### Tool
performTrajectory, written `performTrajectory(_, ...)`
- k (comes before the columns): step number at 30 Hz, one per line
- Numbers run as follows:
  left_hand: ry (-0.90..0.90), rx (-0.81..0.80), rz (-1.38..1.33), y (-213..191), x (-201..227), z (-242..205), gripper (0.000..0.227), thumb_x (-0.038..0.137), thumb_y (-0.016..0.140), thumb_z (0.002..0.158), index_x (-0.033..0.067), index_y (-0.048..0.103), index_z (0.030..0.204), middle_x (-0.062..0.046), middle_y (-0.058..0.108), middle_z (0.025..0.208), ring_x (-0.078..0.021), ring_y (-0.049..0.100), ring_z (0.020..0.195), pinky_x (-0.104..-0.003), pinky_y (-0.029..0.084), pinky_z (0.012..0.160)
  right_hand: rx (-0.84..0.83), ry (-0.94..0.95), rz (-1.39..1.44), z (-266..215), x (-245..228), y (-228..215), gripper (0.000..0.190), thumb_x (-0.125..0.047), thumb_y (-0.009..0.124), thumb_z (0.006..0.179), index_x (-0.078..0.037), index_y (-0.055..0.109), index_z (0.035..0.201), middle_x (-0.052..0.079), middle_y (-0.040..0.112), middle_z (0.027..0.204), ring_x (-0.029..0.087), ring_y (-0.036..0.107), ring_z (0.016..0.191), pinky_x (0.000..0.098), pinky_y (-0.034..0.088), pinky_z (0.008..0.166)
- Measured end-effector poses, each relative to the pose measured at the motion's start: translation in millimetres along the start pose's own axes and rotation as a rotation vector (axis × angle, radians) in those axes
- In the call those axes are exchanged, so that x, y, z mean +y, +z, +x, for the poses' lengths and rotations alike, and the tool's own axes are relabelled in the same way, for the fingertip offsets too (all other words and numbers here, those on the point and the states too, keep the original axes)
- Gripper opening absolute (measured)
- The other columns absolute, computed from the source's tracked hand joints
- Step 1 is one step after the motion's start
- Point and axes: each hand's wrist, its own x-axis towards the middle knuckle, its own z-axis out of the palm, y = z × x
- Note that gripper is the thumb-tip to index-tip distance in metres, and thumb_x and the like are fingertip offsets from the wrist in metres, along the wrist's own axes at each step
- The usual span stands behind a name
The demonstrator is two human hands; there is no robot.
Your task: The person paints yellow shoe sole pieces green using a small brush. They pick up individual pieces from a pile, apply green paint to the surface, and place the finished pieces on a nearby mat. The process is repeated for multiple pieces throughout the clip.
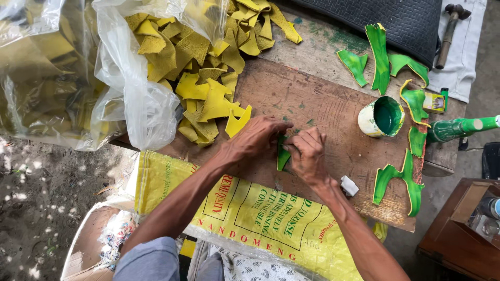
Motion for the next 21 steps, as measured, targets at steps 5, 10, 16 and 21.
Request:
performTrajectory(5,0.201,0.066,0.108,22,-31,14,0.051,-0.011,0.068,0.074,0.0069,0.071,0.122,-0.012,0.076,0.096,-0.0263,0.071,0.083,-0.037,0.059,0.078,-0.073,0.036,-0.026,-12,-3,7,0.014,-0.007,0.071,0.091,-0.009,0.072,0.077,0.006,0.063,0.072,0.021,0.048,0.081,0.0394,0.031,0.08)
performTrajectory(10,0.16,0.028,-0.001,25,-39,16,0.054,-0.016,0.061,0.076,0.0077,0.072,0.124,-0.013,0.076,0.103,-0.0223,0.074,0.081,-0.033,0.062,0.072,-0.082,-0.015,0.154,-50,-31,-28,0.012,-0.005,0.069,0.091,-0.014,0.075,0.084,0.001,0.068,0.077,0.017,0.055,0.086,0.0377,0.035,0.088)
performTrajectory(16,0.079,0.004,-0.054,12,-32,16,0.054,-0.013,0.065,0.073,0.0076,0.072,0.123,-0.012,0.078,0.094,-0.0217,0.075,0.077,-0.035,0.06,0.069,-0.04,0.101,0.098,-38,-24,-30,0.003,-0.016,0.076,0.088,-0.013,0.075,0.087,0.0,0.071,0.082,0.018,0.056,0.089,0.0367,0.038,0.088)
performTrajectory(21,0.161,0.024,0.011,12,-30,18,0.055,-0.014,0.066,0.068,0.0075,0.075,0.118,-0.014,0.077,0.092,-0.0264,0.074,0.078,-0.037,0.059,0.068,-0.033,0.135,-0.123,-21,15,-1,0.013,-0.016,0.069,0.096,-0.015,0.078,0.086,0.003,0.069,0.078,0.022,0.055,0.084,0.0427,0.036,0.085)
